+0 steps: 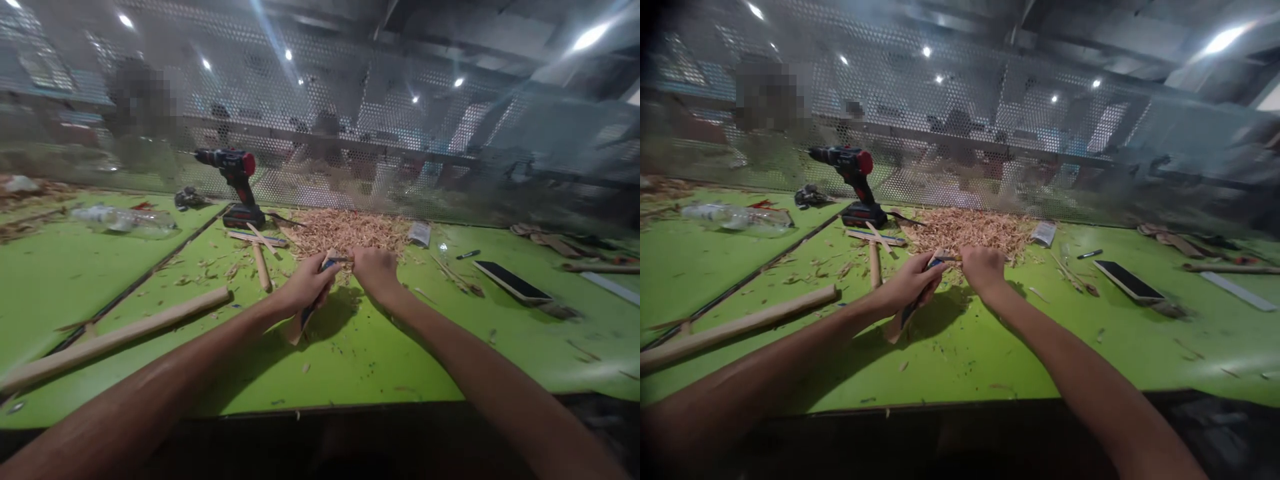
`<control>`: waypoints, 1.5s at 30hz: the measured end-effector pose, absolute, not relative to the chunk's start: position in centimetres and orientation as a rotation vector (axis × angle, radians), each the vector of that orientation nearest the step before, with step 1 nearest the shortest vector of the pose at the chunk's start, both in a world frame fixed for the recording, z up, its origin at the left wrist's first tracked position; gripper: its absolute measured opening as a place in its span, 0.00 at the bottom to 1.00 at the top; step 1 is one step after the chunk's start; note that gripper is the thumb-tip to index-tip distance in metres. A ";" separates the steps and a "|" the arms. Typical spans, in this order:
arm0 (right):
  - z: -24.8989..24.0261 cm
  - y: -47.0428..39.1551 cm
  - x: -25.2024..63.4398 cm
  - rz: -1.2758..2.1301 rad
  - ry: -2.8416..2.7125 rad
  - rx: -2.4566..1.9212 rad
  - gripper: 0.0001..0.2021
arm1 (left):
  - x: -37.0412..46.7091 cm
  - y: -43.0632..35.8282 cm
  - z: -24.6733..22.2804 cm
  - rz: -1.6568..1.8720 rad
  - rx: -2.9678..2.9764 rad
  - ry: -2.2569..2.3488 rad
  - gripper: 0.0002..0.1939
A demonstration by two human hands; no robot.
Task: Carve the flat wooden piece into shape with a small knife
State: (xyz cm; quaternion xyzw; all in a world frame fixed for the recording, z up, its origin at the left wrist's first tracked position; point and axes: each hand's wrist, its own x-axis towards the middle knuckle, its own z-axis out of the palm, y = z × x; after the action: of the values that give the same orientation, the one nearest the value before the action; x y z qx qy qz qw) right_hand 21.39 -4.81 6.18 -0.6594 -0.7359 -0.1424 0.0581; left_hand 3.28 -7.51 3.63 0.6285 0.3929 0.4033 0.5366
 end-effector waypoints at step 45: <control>5.7 -5.7 18.1 0.009 -2.310 -1.870 0.19 | 3.6 -6.7 2.4 1.260 1.418 1.122 0.24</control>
State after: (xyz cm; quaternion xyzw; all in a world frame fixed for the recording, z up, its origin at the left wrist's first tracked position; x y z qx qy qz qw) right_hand 18.07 -5.66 5.71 -0.6268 -0.7745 0.0031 0.0847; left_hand 3.60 -6.70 2.42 0.5740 0.4543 0.5098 0.4519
